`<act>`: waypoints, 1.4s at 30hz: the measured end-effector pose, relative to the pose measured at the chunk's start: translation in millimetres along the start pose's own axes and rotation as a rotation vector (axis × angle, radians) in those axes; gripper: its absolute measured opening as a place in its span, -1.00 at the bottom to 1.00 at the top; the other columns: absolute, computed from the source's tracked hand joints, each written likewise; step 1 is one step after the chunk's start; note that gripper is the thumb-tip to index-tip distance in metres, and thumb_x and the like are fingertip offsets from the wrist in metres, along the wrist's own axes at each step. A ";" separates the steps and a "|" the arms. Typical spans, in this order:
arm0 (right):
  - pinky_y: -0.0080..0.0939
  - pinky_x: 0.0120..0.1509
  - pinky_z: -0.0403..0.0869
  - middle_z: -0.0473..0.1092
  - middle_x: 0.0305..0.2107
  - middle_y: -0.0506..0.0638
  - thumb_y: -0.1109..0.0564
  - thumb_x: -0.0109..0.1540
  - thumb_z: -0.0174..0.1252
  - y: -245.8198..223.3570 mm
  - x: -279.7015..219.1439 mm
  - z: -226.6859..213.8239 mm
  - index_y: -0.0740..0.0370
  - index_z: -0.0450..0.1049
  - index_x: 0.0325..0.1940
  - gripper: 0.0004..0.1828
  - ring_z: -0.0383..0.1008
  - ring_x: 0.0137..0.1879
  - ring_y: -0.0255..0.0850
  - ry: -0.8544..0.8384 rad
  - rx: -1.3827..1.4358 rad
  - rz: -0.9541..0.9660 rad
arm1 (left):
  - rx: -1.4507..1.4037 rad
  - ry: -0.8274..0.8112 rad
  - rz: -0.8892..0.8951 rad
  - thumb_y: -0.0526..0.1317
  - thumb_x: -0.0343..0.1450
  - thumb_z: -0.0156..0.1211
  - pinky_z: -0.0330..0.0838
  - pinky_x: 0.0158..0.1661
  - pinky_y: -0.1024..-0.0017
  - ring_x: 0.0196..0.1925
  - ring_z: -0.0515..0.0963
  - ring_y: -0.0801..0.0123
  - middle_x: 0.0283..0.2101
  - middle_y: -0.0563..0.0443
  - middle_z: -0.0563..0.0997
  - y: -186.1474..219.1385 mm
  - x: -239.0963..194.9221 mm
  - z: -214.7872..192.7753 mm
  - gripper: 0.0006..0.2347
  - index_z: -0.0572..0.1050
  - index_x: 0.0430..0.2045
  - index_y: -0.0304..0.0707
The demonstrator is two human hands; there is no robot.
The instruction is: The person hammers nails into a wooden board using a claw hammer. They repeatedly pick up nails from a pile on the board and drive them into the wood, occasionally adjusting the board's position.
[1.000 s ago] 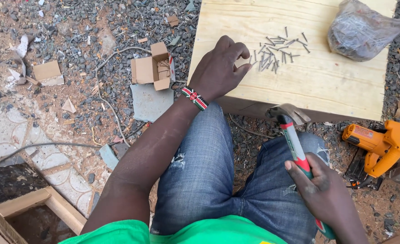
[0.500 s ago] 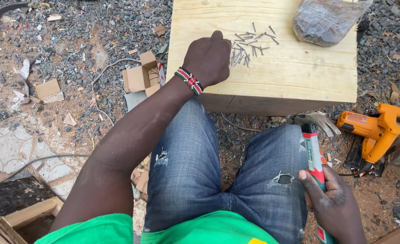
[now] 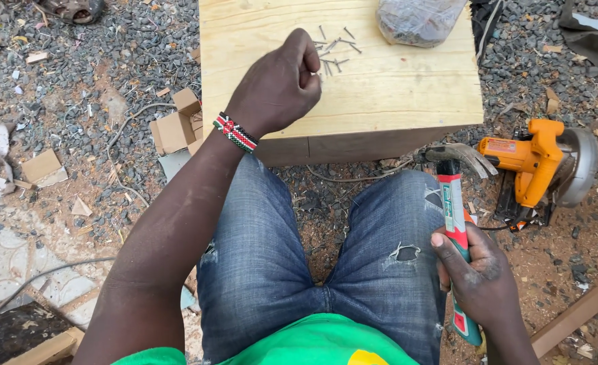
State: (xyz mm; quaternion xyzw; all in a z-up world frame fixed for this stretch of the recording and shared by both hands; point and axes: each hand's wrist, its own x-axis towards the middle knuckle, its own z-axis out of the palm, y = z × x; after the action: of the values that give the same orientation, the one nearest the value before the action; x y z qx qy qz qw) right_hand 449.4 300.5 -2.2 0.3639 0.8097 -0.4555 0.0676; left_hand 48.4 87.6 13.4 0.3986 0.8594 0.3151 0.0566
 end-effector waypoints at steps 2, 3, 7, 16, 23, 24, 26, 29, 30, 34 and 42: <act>-0.02 -0.31 0.46 0.50 -0.74 0.06 -0.21 0.54 0.24 -0.2 -0.4 -2.3 0.12 0.69 -0.02 -0.62 0.44 -0.58 -0.12 0.009 0.071 0.085 | -0.239 -0.069 0.035 -0.35 0.52 0.17 0.43 -0.25 0.18 -0.36 0.57 0.28 -0.35 0.14 0.62 15.1 1.0 9.2 -0.83 0.39 -0.09 -0.05; -0.02 -0.31 0.46 0.50 -0.74 0.06 -0.21 0.54 0.24 3.0 1.3 -3.7 0.12 0.69 -0.02 -0.62 0.44 -0.58 -0.12 0.014 0.072 0.085 | -0.240 -0.070 0.040 -0.35 0.52 0.17 0.43 -0.25 0.18 -0.36 0.57 0.28 -0.35 0.14 0.62 19.7 4.0 17.3 -0.83 0.39 -0.09 -0.05; 0.02 -0.28 0.48 0.48 -0.71 0.08 -0.15 0.54 0.22 10.4 3.1 -8.6 0.15 0.70 0.09 -0.65 0.46 -0.56 -0.10 0.066 0.123 0.012 | -0.442 -0.261 -0.014 -0.19 0.55 0.35 0.56 -0.13 0.50 -0.18 0.69 0.64 -0.18 0.27 0.76 34.6 13.2 51.9 -0.94 0.67 -0.14 0.04; -0.05 -0.41 0.45 0.41 -0.73 0.10 -0.09 0.57 0.16 17.4 4.8 -6.4 0.24 0.64 0.14 -0.65 0.41 -0.64 -0.11 0.076 0.281 -0.054 | -0.460 -0.161 0.254 -0.20 0.64 0.38 0.52 -0.18 0.42 -0.23 0.71 0.54 -0.16 0.18 0.85 24.3 25.6 105.5 -0.91 0.77 -0.05 -0.01; -0.09 -0.44 0.44 0.41 -0.76 0.10 -0.09 0.55 0.18 7.4 10.1 -6.9 0.23 0.63 0.12 -0.66 0.40 -0.69 -0.14 0.033 0.305 -0.084 | -0.601 -0.335 0.239 -0.16 0.65 0.39 0.51 -0.17 0.52 -0.27 0.68 0.64 -0.21 0.23 0.84 15.7 32.8 95.5 -0.91 0.80 -0.10 -0.03; -0.09 -0.44 0.44 0.41 -0.76 0.10 -0.09 0.55 0.18 3.9 8.7 -8.0 0.23 0.63 0.12 -0.66 0.40 -0.69 -0.14 0.030 0.306 -0.078 | -0.604 -0.340 0.234 -0.16 0.65 0.39 0.51 -0.17 0.52 -0.27 0.68 0.64 -0.21 0.23 0.84 10.5 31.0 101.1 -0.91 0.80 -0.10 -0.03; -0.03 -0.39 0.49 0.46 -0.73 0.07 -0.10 0.55 0.17 -4.1 12.1 -12.2 0.20 0.64 0.21 -0.64 0.44 -0.64 -0.13 0.024 0.245 -0.059 | -0.407 -0.284 0.463 -0.10 0.70 0.40 0.45 0.00 0.31 -0.06 0.61 0.39 -0.02 0.16 0.60 0.6 35.8 111.2 -0.91 0.81 -0.02 0.11; -0.04 -0.40 0.48 0.46 -0.72 0.07 -0.09 0.54 0.19 -13.7 17.4 -16.2 0.20 0.64 0.20 -0.65 0.44 -0.64 -0.13 0.000 0.231 -0.083 | -0.402 -0.303 0.394 -0.17 0.68 0.40 0.44 -0.09 0.32 -0.14 0.57 0.39 -0.03 0.15 0.51 6.2 33.0 109.5 -0.90 0.84 -0.10 0.03; -0.04 -0.40 0.48 0.46 -0.72 0.07 -0.09 0.54 0.19 -16.4 18.2 -16.9 0.20 0.64 0.20 -0.65 0.44 -0.64 -0.13 -0.003 0.230 -0.080 | -0.404 -0.304 0.390 -0.17 0.68 0.40 0.44 -0.09 0.32 -0.14 0.57 0.39 -0.03 0.15 0.51 6.3 32.3 111.2 -0.90 0.84 -0.10 0.03; -0.09 -0.32 0.48 0.45 -0.73 0.01 -0.11 0.55 0.18 -38.0 23.9 -20.5 0.10 0.66 0.20 -0.68 0.43 -0.61 -0.20 -0.019 0.142 -0.128 | -0.384 -0.302 0.423 -0.16 0.69 0.38 0.43 -0.03 0.28 -0.10 0.57 0.32 -0.06 0.11 0.49 3.1 36.1 113.6 -0.90 0.82 -0.08 0.01; 0.07 -0.08 0.46 0.54 -0.52 -0.03 -0.32 0.58 0.03 -78.3 37.8 -17.8 -0.06 0.58 0.10 -0.60 0.59 -0.30 -0.09 -0.021 -0.180 -0.070 | -0.367 -0.291 0.464 -0.24 0.67 0.36 0.43 -0.11 0.26 -0.15 0.58 0.28 -0.12 0.09 0.50 4.9 33.4 112.6 -0.92 0.78 -0.09 -0.07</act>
State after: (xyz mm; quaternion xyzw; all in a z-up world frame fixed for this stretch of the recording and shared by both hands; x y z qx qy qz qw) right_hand 375.0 309.3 45.3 0.3233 0.8587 -0.3867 0.0924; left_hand 68.2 169.9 -68.2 0.6078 0.6574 0.4091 0.1764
